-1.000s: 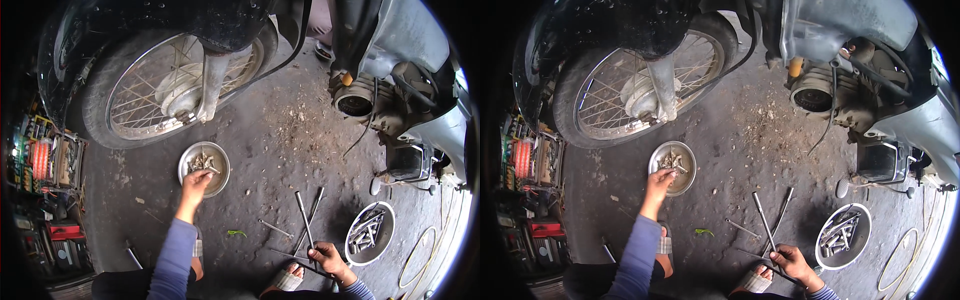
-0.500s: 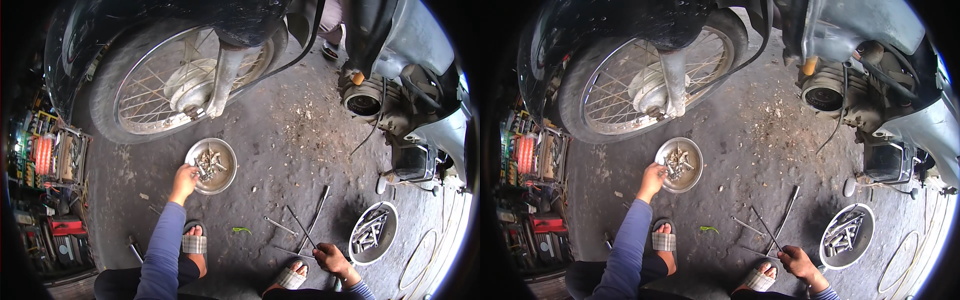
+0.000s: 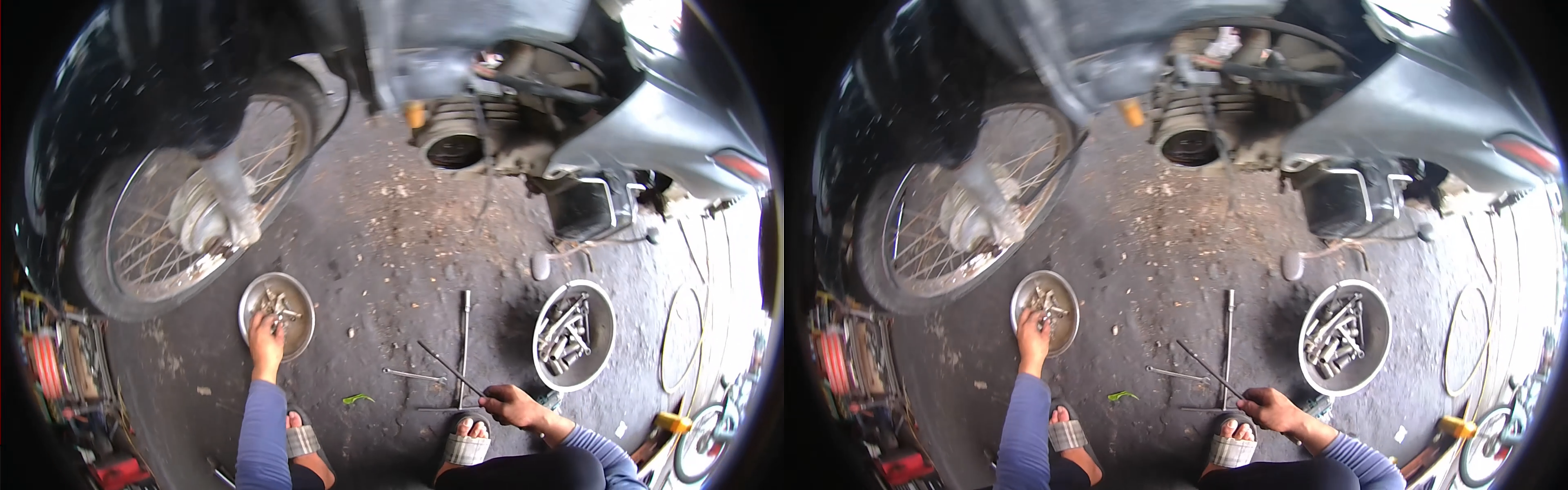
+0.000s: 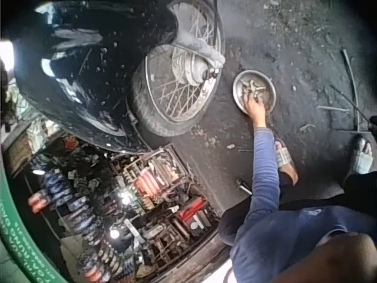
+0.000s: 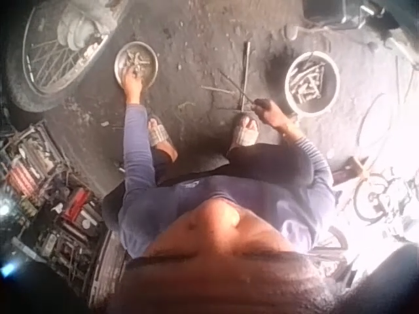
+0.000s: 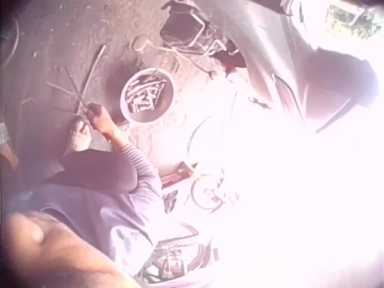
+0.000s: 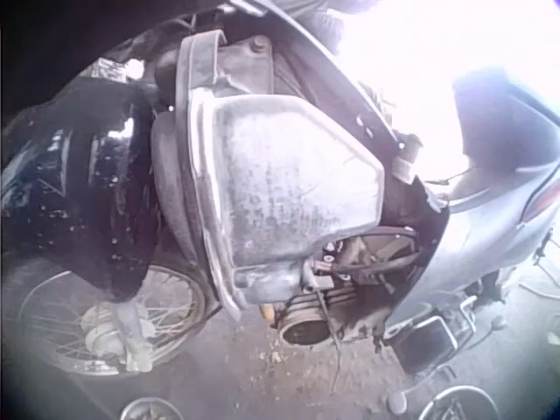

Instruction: Disassembling and repairing components of a motorcycle engine using various hand tools.

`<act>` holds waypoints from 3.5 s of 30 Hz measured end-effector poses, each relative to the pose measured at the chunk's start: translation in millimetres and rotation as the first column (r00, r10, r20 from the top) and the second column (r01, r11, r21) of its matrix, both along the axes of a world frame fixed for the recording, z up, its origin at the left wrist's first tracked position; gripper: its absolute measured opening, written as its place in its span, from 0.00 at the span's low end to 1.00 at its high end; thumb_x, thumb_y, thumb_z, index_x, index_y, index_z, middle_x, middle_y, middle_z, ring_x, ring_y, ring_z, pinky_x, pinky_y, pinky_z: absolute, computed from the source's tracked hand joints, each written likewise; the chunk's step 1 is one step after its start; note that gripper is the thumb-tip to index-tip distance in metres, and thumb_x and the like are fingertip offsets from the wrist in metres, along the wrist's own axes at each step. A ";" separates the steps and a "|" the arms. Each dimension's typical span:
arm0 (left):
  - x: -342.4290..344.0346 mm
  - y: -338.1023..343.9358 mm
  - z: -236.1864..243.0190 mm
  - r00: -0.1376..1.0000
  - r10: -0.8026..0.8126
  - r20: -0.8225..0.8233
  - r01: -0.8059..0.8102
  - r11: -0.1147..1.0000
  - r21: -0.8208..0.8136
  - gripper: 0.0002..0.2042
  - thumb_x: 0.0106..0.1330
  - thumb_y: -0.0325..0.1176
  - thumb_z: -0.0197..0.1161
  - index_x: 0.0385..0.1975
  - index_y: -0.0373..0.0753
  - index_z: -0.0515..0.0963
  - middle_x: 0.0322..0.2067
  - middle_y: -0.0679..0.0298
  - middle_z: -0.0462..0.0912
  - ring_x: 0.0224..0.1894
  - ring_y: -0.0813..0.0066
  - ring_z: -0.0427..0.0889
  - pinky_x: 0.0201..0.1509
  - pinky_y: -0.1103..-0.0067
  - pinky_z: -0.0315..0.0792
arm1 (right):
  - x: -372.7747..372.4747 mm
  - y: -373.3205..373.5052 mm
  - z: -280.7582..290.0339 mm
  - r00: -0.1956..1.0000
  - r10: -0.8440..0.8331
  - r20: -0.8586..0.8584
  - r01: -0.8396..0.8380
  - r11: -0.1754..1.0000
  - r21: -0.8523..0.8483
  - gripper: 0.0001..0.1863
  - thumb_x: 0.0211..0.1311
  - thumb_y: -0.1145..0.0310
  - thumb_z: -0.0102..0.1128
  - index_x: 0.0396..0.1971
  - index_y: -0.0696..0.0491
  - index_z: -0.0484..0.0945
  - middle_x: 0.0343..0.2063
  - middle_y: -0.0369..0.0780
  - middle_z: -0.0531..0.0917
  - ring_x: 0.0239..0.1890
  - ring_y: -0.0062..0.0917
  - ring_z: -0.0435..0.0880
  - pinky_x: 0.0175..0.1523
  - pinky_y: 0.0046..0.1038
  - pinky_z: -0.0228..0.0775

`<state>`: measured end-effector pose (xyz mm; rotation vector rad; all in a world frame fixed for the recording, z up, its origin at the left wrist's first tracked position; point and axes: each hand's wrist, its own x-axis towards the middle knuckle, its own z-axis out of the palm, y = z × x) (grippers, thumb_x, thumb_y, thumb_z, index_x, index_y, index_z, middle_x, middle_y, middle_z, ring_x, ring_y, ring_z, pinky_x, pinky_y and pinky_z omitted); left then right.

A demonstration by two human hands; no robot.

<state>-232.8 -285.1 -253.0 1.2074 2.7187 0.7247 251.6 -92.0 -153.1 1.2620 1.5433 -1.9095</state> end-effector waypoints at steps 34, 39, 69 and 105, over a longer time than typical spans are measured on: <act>145.0 331.4 203.3 0.958 -0.198 -0.206 0.285 0.604 0.744 0.21 0.54 0.23 0.65 0.50 0.35 0.72 0.43 0.57 0.75 0.45 0.66 0.76 0.47 0.74 0.70 | -110.4 69.5 98.7 0.443 -0.687 -0.575 0.525 0.719 -0.455 0.14 0.74 0.64 0.43 0.47 0.59 0.70 0.17 0.26 0.59 0.14 0.10 0.54 0.17 0.16 0.45; 139.4 330.2 194.0 0.955 -0.205 -0.216 0.297 0.632 0.716 0.20 0.54 0.24 0.64 0.49 0.34 0.71 0.41 0.55 0.74 0.39 0.64 0.77 0.46 0.71 0.71 | -114.0 71.2 98.6 0.460 -0.652 -0.603 0.522 0.748 -0.411 0.13 0.74 0.65 0.43 0.47 0.59 0.70 0.16 0.26 0.59 0.14 0.10 0.54 0.17 0.16 0.45; 133.0 335.9 199.5 0.918 -0.296 -0.263 0.391 0.576 0.717 0.25 0.57 0.29 0.66 0.53 0.30 0.66 0.42 0.51 0.70 0.43 0.59 0.74 0.49 0.70 0.69 | -85.7 14.7 -6.6 0.951 -0.013 -0.309 0.204 0.776 0.597 0.09 0.67 0.69 0.51 0.38 0.60 0.73 0.18 0.49 0.77 0.20 0.44 0.77 0.28 0.38 0.67; 125.6 337.8 194.7 0.912 -0.411 -0.010 0.261 0.560 0.786 0.36 0.43 0.26 0.74 0.54 0.33 0.63 0.48 0.46 0.69 0.53 0.43 0.67 0.57 0.59 0.64 | -258.3 120.3 114.4 0.944 -0.266 -0.197 0.186 -0.066 0.980 0.32 0.61 0.70 0.47 0.67 0.53 0.55 0.42 0.54 0.75 0.35 0.51 0.81 0.40 0.47 0.72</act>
